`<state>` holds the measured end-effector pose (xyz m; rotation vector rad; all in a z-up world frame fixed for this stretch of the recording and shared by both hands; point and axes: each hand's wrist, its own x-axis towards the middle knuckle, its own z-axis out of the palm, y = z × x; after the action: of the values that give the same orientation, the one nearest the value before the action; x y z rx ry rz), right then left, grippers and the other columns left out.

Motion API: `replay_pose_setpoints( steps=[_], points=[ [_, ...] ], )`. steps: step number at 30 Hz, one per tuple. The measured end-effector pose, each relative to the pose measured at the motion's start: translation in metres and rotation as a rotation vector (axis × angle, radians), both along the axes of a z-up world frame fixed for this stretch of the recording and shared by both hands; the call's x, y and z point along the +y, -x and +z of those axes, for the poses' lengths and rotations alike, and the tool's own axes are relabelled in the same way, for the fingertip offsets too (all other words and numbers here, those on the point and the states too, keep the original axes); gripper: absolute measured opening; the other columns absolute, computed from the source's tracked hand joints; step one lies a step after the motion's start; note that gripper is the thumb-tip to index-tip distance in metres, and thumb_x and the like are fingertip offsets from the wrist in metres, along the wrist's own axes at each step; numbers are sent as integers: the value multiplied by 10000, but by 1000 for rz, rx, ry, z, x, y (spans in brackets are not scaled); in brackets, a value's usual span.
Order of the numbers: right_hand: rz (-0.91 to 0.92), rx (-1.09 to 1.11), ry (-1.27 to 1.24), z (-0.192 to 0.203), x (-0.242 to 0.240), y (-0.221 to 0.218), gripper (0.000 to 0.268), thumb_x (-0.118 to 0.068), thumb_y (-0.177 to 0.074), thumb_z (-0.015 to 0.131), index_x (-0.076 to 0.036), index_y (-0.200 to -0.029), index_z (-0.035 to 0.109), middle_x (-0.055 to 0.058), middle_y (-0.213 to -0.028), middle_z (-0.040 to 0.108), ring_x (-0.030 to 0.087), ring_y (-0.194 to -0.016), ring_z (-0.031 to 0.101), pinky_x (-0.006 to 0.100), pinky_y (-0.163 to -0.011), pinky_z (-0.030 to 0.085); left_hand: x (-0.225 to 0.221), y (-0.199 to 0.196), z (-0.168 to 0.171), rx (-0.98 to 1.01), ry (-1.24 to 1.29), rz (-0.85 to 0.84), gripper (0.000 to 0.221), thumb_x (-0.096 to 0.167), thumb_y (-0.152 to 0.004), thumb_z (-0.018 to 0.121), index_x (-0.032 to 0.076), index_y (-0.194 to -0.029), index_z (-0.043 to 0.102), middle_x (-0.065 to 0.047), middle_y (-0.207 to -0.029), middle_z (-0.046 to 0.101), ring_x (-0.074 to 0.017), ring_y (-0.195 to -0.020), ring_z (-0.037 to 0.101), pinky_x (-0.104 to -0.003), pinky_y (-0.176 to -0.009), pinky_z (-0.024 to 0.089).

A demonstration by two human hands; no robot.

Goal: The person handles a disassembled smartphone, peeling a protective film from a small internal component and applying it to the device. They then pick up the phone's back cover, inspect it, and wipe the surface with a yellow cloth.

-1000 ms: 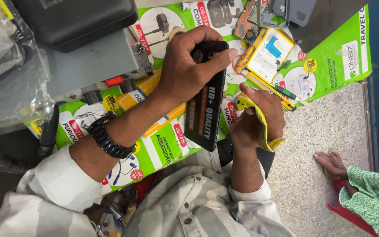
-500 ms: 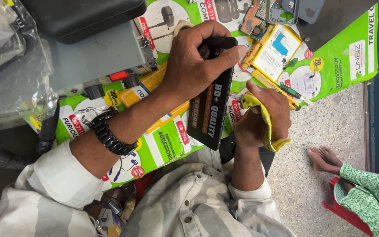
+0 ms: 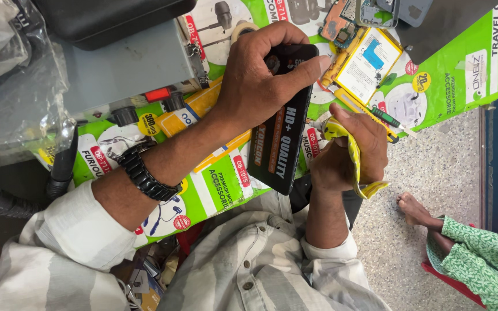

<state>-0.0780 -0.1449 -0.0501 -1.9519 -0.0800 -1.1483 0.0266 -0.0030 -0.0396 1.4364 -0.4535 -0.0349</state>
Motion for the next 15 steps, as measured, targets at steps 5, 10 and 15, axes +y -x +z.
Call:
replay_pose_setpoints(
  steps=[5,10,15],
  points=[
    [-103,24,127,-1,0,3,178,-54,-915,687,14,-1073,730,151,-874,714,233,-809,661,288,-714,517,-1,0,-2,-4,-6,-2,292,311,-952,803,42,-921,693,15,-764,680,-36,-694,602,-229,-641,488],
    [-99,3,117,-4,-1,3,190,-104,-919,674,-5,-1070,736,160,-943,732,244,-870,689,302,-757,541,-2,0,-5,-23,-9,17,311,336,-947,808,44,-944,700,9,-776,692,-45,-704,619,-233,-653,502],
    [-154,41,198,-4,-3,6,133,-94,-964,706,-16,-1067,737,159,-964,742,259,-890,705,330,-793,548,-3,0,-7,-36,-18,25,322,356,-950,806,51,-953,703,10,-786,704,-52,-711,646,-237,-663,516]
  ],
)
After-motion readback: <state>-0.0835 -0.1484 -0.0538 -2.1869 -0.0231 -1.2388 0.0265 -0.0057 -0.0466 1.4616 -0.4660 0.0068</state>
